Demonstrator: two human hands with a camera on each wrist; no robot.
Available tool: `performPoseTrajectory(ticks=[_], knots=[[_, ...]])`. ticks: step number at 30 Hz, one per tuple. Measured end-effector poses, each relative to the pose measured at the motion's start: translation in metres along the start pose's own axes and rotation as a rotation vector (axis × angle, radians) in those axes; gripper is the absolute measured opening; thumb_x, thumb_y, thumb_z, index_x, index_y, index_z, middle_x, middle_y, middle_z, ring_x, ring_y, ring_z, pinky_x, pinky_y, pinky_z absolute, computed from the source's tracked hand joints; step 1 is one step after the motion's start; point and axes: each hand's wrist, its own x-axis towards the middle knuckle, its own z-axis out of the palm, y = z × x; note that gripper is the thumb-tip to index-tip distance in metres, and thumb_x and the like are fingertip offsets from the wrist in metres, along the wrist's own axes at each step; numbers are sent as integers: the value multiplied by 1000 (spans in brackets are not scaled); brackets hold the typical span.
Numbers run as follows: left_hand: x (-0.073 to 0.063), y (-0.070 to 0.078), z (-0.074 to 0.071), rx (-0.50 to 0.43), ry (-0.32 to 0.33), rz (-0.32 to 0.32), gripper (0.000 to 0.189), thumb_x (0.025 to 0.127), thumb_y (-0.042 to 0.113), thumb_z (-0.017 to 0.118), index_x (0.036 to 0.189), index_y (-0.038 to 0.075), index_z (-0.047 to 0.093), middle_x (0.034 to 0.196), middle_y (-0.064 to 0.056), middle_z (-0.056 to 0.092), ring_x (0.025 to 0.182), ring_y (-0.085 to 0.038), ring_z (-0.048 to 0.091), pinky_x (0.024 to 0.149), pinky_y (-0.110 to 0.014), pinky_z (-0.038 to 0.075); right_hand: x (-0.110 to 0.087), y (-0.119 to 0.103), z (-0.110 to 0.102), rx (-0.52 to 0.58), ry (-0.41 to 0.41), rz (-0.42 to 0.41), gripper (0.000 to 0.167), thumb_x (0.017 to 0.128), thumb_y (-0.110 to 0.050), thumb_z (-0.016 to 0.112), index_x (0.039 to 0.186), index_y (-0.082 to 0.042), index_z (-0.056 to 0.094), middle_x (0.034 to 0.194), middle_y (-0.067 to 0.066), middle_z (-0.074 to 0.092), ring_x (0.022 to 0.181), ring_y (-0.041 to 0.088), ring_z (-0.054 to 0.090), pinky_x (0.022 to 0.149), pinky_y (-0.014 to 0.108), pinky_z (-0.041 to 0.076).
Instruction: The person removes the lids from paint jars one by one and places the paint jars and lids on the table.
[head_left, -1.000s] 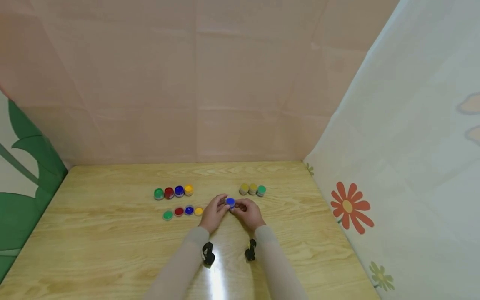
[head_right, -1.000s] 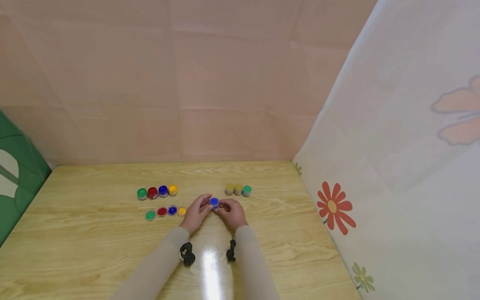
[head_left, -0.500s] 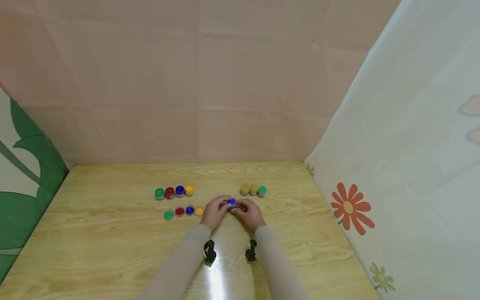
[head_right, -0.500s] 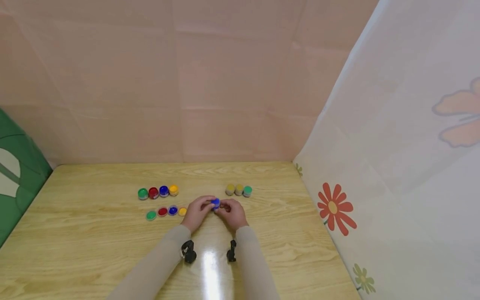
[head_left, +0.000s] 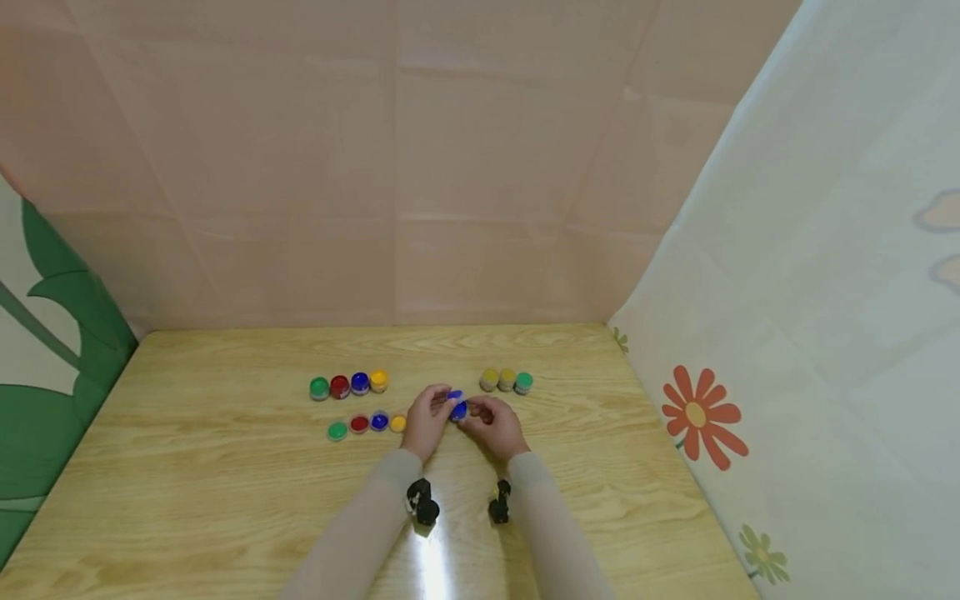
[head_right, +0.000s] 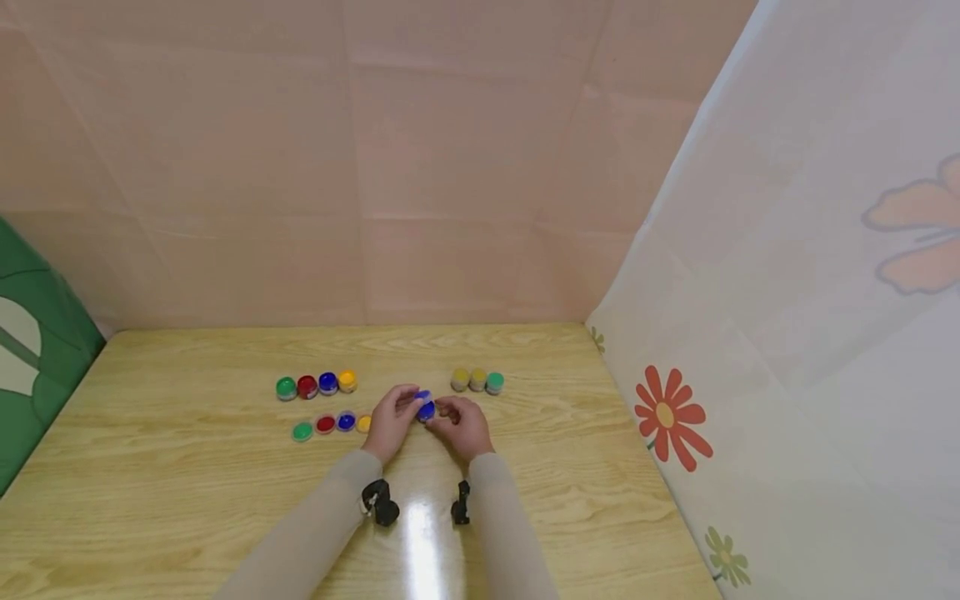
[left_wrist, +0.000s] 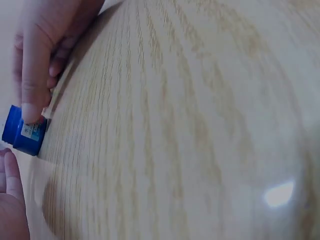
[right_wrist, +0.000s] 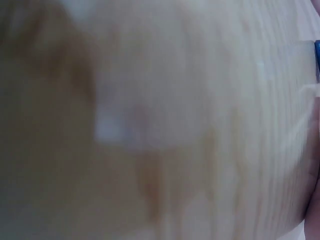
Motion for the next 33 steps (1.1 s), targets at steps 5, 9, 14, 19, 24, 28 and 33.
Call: performPoseTrajectory(ticks=[5,9,14,19,24,28,33], knots=[[-6,2,-1,-14,93,-21,35,99,15,68,130,-2,64,120,-18,63,109,-32,65,96,-45,55,1,-1,6,-3,32,-61,38,80,-12,87,115,-4,73,92,7,67,81,12,59,73,25,52],[-10,3,-3,-12,146,-63,37,98,16,69,131,1,65,117,-15,66,105,-28,66,92,-41,56,2,0,9,-47,64,-69,34,80,-14,88,110,-6,76,90,6,68,80,13,60,73,27,53],[-14,5,-4,-30,162,-116,35,99,19,67,131,4,68,117,-12,71,104,-25,68,89,-37,55,3,0,11,-46,78,-25,31,82,-16,87,110,-7,75,91,5,68,82,14,60,75,28,52],[-17,3,0,-93,102,-164,34,99,33,68,121,9,73,110,-8,73,104,-23,68,87,-35,55,2,-3,11,-12,122,31,31,86,-15,83,113,-5,72,87,4,69,80,14,61,72,28,52],[-21,-5,3,-154,56,-147,36,95,32,73,120,6,71,110,-10,72,105,-25,67,88,-35,56,2,-5,13,17,166,87,35,88,-15,80,120,-4,70,85,2,67,77,13,60,70,26,51],[-24,-13,5,-175,15,-84,36,94,18,74,124,1,66,117,-16,69,109,-30,67,91,-34,58,3,-4,15,19,208,128,35,89,-17,81,118,-2,69,84,2,66,76,12,59,67,23,50],[-28,-15,8,-67,-5,-18,30,90,5,76,117,-2,66,115,-17,68,108,-31,68,91,-32,58,3,-6,16,23,260,143,31,86,-17,82,108,0,69,83,5,66,74,14,60,64,24,51]])
